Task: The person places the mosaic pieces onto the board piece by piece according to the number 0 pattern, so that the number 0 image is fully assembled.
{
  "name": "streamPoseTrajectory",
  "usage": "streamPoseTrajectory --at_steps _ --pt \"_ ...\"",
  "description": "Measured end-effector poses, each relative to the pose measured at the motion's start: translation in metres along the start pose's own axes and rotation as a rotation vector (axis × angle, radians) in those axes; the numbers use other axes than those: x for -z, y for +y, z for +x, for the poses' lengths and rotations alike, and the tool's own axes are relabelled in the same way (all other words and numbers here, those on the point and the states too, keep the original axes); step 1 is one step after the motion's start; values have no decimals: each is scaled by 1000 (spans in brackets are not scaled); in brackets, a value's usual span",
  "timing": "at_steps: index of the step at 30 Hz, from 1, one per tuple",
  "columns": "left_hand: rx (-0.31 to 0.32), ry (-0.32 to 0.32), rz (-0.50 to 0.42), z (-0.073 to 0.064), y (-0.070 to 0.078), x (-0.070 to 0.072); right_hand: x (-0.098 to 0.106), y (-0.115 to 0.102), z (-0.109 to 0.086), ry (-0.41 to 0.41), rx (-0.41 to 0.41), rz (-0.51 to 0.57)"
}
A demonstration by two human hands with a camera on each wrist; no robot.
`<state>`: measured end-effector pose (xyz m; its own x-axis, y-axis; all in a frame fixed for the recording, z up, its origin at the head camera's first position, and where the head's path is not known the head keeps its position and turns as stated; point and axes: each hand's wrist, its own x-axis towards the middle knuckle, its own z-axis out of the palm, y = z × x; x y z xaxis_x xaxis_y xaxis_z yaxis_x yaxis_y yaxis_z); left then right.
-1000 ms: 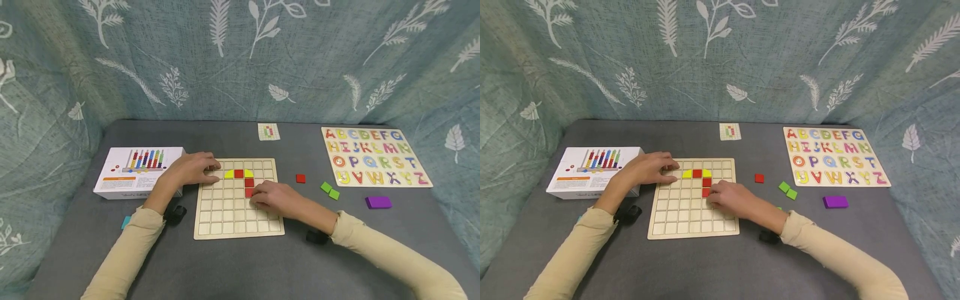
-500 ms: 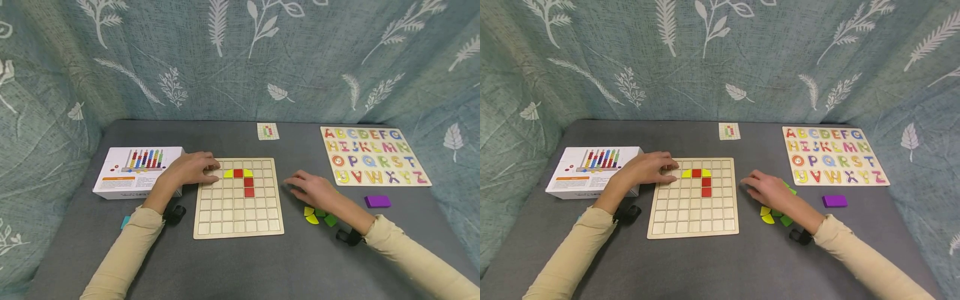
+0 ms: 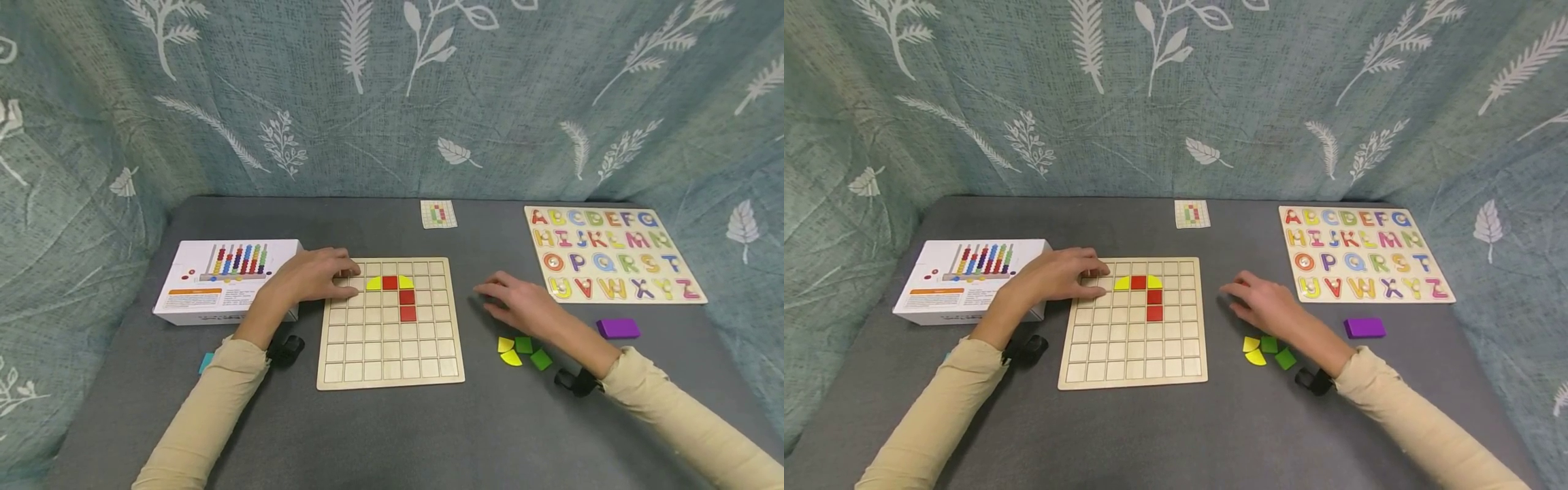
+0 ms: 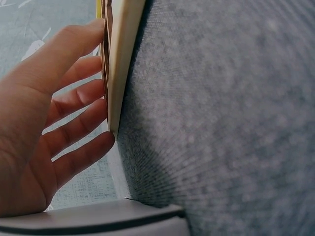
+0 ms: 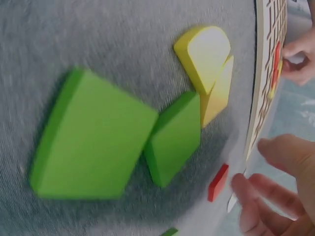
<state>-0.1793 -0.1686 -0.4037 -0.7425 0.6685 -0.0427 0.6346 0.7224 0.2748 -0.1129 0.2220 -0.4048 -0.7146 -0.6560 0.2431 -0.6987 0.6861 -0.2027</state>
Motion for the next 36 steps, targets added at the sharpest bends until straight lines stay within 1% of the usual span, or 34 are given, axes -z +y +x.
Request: streamPoseTrajectory --at_steps 7,11,17,23,36 --pt "7 2 -4 0 -1 0 7 14 6 -160 -123 32" --pt "12 0 -8 0 0 0 8 18 8 -210 -145 36" --pt "20 -9 -5 0 1 0 8 20 10 -215 -129 20" --pt "14 -7 -7 0 1 0 7 20 10 -206 -124 21" --pt "7 -9 -9 0 0 -1 7 20 9 -220 -120 28"
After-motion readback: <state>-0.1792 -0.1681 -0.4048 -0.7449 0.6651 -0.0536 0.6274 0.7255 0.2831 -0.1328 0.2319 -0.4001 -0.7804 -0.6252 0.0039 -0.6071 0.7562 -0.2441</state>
